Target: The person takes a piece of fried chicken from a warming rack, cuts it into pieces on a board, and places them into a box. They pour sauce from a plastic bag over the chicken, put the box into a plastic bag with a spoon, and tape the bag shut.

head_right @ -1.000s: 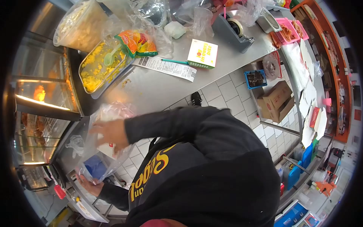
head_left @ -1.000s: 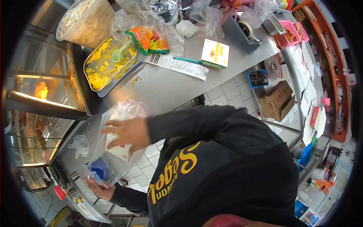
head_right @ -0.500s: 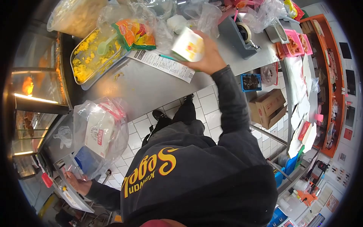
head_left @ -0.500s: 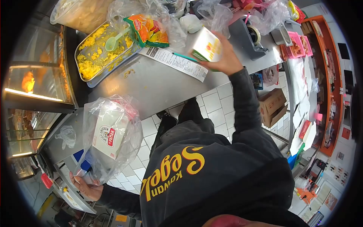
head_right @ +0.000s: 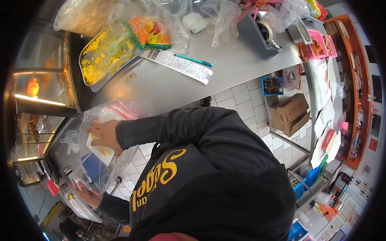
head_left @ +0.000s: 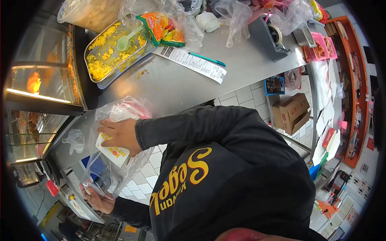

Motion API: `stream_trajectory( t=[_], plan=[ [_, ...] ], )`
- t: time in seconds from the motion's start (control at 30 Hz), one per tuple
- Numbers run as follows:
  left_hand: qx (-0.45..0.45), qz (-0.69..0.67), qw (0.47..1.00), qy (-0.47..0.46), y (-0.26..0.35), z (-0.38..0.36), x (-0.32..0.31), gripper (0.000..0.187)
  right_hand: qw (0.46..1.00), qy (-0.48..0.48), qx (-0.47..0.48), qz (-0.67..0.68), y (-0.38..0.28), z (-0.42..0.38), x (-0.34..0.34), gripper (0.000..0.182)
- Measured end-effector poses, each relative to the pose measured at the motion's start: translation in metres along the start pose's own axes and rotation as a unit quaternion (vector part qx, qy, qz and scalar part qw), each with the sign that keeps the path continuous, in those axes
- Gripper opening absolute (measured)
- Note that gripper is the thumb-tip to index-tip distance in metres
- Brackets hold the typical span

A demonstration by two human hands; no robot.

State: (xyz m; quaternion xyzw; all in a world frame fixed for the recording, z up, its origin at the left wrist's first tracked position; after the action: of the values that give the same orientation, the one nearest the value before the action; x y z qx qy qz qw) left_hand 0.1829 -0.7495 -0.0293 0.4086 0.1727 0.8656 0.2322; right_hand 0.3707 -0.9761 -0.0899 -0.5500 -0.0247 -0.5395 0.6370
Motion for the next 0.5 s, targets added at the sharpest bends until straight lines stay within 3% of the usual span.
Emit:
stream_trajectory(
  t=[0.07, 0.13, 0.2, 0.23, 0.27, 0.3, 0.33, 0.37, 0.4, 0.43, 0.5],
  plan=[
    [0.004, 0.0, 1.0, 0.004, 0.007, 0.005, 0.0, 0.036, 0.999, 0.016, -0.009, -0.028, 0.0, -0.005, 0.011, 0.074],
    [0.149, -0.121, 0.976, 0.099, 0.009, 0.014, -0.002, 0.042, 0.997, 0.039, -0.017, -0.066, 0.0, -0.01, 0.041, 0.068],
    [0.097, -0.095, 0.989, 0.052, -0.018, 0.015, 0.019, 0.043, 0.948, -0.178, -0.246, -0.097, -0.011, -0.008, 0.095, 0.045],
    [0.051, -0.059, 0.997, 0.003, -0.027, 0.018, 0.022, 0.045, 0.948, -0.171, -0.247, -0.107, -0.016, -0.013, 0.116, 0.045],
    [0.168, -0.201, 0.962, 0.077, 0.007, 0.044, 0.007, 0.04, 0.961, -0.126, -0.19, -0.158, -0.022, -0.019, 0.136, 0.035],
    [0.16, -0.209, 0.961, 0.078, 0.007, 0.052, 0.01, 0.04, 0.966, -0.081, -0.132, -0.209, -0.029, -0.025, 0.154, 0.025],
    [0.076, -0.14, 0.986, 0.056, 0.002, 0.055, 0.017, 0.039, 0.97, -0.005, -0.097, -0.223, -0.039, -0.031, 0.17, 0.015],
    [-0.008, -0.068, 0.997, 0.034, 0.024, 0.076, 0.008, 0.037, 0.968, -0.001, -0.099, -0.232, -0.044, -0.035, 0.187, 0.015],
    [-0.087, -0.017, 0.991, 0.104, 0.048, 0.088, -0.009, 0.038, 0.967, 0.036, -0.071, -0.243, -0.049, -0.039, 0.204, 0.014],
    [-0.092, -0.023, 0.99, 0.108, 0.058, 0.1, -0.01, 0.038, 0.964, 0.071, -0.043, -0.252, -0.051, -0.043, 0.218, 0.013],
    [-0.307, 0.145, 0.941, 0.004, 0.076, 0.119, -0.024, 0.036, 0.962, 0.128, -0.018, -0.24, -0.049, -0.052, 0.247, 0.012]
  ],
)
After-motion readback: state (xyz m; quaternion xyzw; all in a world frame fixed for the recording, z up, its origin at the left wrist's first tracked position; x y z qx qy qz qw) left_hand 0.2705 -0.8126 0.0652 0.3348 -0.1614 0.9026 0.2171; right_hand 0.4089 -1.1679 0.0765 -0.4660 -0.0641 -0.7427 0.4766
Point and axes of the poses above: each hand's wrist, its own z-axis towards the middle knuckle, its own x-axis out of the back of the hand, y = z × x, the point moved 1 cm from there along z, towards the middle knuckle, and after that the axes turned 13 degrees about -x, right-handed, at the moved point
